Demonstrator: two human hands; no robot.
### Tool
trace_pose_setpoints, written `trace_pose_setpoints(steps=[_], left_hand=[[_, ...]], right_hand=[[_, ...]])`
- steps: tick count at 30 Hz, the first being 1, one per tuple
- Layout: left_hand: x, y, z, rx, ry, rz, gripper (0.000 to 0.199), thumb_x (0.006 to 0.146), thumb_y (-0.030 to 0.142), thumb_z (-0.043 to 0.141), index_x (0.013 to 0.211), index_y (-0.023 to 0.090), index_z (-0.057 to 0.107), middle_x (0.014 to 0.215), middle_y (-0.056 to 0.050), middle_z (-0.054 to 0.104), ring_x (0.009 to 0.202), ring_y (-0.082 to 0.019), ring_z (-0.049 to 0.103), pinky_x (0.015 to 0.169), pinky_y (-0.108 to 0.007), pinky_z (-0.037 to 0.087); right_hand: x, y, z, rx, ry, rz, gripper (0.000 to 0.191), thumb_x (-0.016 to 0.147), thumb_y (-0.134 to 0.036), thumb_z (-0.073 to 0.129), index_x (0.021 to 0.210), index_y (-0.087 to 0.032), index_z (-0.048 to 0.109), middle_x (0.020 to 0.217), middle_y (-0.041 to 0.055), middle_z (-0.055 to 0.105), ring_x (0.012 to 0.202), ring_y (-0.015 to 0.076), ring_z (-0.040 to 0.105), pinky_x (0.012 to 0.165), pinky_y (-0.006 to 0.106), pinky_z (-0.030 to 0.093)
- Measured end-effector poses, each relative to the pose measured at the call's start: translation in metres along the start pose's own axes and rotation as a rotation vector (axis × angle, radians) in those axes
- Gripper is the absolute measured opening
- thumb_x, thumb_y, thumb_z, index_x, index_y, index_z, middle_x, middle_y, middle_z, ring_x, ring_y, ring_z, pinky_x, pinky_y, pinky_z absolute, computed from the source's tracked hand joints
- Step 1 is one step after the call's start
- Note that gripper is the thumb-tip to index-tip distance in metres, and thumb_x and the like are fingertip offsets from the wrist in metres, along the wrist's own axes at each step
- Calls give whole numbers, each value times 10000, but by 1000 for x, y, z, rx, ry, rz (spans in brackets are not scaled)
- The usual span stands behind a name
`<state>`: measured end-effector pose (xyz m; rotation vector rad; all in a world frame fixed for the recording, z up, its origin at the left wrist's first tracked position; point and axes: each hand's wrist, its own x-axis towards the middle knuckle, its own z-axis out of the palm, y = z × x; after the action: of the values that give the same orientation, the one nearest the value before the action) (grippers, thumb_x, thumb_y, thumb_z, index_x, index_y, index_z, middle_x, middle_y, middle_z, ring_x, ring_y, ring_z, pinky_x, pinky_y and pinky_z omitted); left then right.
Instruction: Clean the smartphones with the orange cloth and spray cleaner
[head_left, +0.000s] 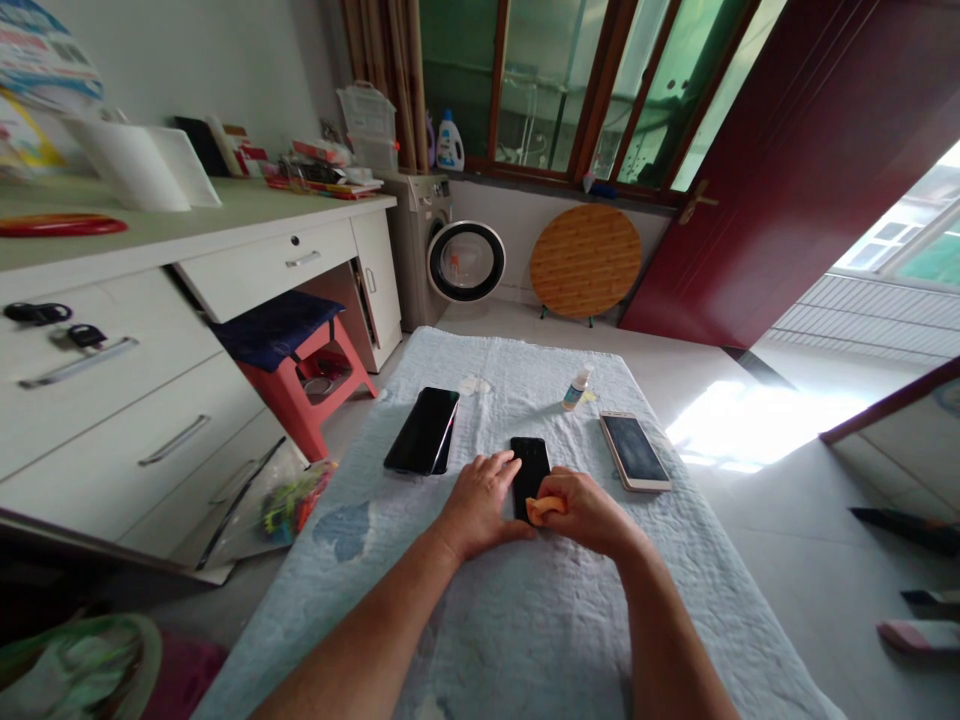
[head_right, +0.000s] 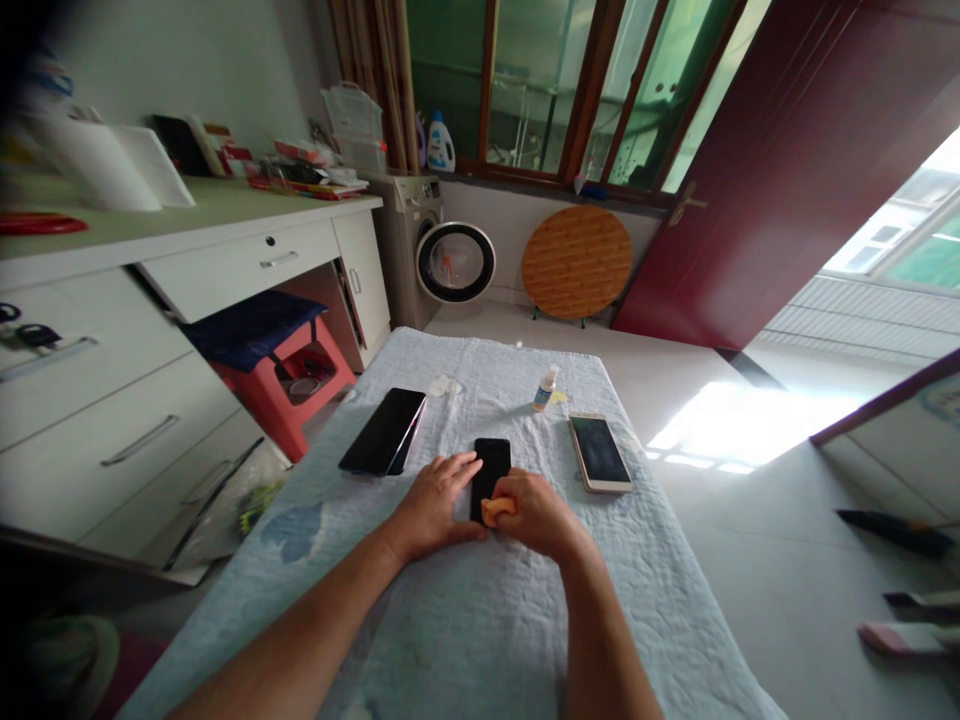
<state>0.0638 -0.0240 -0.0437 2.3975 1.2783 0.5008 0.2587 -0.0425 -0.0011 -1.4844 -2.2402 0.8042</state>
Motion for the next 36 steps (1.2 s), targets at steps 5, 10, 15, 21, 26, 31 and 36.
trace_pose_setpoints(steps=[5,10,15,21,26,31,36], left_hand=[[0,0,0,4,2,-4,939,599,671,749,1359,188,482,1402,-130,474,1225,-343,477,1035,-468,384],[1,-1,0,-6,-1,-4,925,614,721,703,1360,221,481,1409,-125,470,1233,-345,472,1040,-480,371],[0,0,-1,-11,14,3,908,640,728,678,1358,206,487,1389,-136,487,1204,-340,494,1022,-476,389],[-3,1,1,-7,33,1,877,661,692,689,1365,217,475,1399,-122,478,1215,-332,481,1034,-475,376],[-6,0,4,-10,47,-3,902,645,693,704,1370,215,461,1416,-117,464,1231,-337,467,1045,-479,361],[-10,2,2,-17,31,-11,924,633,704,706,1374,212,456,1431,-116,454,1241,-340,461,1059,-484,348],[-18,5,0,-17,19,-11,943,625,717,703,1371,192,462,1433,-124,454,1242,-339,461,1052,-480,365]], right_hand=[[-1,3,-3,-46,15,48,86,660,-106,540,624,-171,583,681,-16,535,616,99,460,577,220,298],[-3,1,-5,-53,-24,44,82,639,-108,531,591,-173,547,651,-26,517,599,95,438,558,223,276],[-1,1,1,-15,-27,8,64,649,-121,547,625,-176,569,682,-25,527,622,95,459,574,215,295],[2,-4,7,13,-14,6,66,662,-116,555,642,-172,585,712,-20,528,628,93,462,585,209,312],[2,-3,6,29,-18,3,64,649,-114,559,647,-173,582,710,-27,525,626,93,462,569,207,302],[0,-4,8,31,-27,11,76,633,-112,556,665,-176,581,715,-28,529,633,94,464,574,206,303],[-6,-8,13,14,-50,23,47,636,-130,548,648,-174,560,714,-23,529,634,94,454,577,210,297]])
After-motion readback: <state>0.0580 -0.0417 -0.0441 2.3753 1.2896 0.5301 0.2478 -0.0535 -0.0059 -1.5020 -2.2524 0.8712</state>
